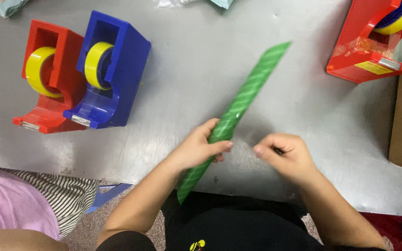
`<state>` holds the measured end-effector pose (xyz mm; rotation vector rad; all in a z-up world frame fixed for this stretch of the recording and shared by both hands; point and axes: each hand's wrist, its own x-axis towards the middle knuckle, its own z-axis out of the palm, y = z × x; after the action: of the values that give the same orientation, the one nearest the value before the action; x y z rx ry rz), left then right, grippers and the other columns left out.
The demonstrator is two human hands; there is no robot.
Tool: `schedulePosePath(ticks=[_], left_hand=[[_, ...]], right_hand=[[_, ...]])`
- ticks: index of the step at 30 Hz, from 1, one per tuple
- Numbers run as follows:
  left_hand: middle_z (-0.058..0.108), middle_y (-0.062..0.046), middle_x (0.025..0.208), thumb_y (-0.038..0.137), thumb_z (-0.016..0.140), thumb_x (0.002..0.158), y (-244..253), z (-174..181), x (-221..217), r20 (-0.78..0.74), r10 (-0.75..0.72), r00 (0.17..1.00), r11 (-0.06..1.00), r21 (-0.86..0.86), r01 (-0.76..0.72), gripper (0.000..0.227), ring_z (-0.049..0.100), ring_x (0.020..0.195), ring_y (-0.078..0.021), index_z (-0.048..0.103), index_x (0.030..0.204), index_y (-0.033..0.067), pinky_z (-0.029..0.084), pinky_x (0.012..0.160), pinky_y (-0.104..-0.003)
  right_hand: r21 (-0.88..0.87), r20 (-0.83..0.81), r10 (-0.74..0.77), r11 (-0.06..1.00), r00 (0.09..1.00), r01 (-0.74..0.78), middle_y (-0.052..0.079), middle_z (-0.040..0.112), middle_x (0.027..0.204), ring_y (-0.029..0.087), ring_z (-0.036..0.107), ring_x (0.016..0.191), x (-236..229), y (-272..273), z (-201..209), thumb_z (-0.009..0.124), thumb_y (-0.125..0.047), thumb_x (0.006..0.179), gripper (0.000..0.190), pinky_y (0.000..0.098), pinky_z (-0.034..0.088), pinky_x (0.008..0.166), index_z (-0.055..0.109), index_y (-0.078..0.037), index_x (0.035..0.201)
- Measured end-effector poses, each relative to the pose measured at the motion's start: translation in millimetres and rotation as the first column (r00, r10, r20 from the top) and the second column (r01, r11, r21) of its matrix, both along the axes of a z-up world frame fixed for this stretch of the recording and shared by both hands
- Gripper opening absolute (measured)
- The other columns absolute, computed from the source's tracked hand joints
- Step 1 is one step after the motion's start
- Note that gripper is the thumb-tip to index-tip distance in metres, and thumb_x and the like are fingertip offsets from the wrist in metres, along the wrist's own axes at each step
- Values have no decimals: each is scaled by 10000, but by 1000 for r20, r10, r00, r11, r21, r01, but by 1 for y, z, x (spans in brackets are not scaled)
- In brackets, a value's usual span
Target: The person wraps a pink sausage in a green patterned paper using a light blue square template on a metal table. They fold the paper around the sausage, seal the ends with clear tape, and place the wrapped item into a cardboard box.
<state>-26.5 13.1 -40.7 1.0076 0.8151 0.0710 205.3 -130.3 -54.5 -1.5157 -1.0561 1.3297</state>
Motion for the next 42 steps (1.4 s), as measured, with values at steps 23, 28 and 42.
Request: schedulePosePath(ticks=[23, 28, 42], left_hand=[[729, -289, 997, 513, 214, 1149, -30, 19, 8, 483, 237, 843, 729, -662, 174, 569, 634, 472, -220, 542, 1320, 81, 508, 411, -292], [728, -249, 1116, 426, 392, 1120, -17, 20, 9, 350, 49, 936, 981, -193, 21, 518, 667, 648, -186, 570, 1366, 6, 572, 587, -312], [602, -206, 1395, 190, 729, 962, -18, 55, -20, 208, -407, 890, 744, 641, 190, 824, 645, 1216, -294, 272, 1635, 61, 523, 995, -401]], right_hand=[[52, -132, 57, 997, 990, -51, 64, 734, 945, 147, 675, 820, -22, 27, 16, 786, -1, 865, 215, 292, 564, 712, 761, 8, 1078], [-46, -451, -138, 990, 882, 131, -41, 683, 1082, 94, 665, 1004, 5, 37, 34, 810, -247, 765, 677, 273, 553, 884, 574, -220, 1400], [22, -453, -58, 997, 890, 76, 132, 744, 957, 220, 705, 912, 42, 26, 0, 459, -581, 1030, 674, 358, 549, 853, 704, 45, 1082]])
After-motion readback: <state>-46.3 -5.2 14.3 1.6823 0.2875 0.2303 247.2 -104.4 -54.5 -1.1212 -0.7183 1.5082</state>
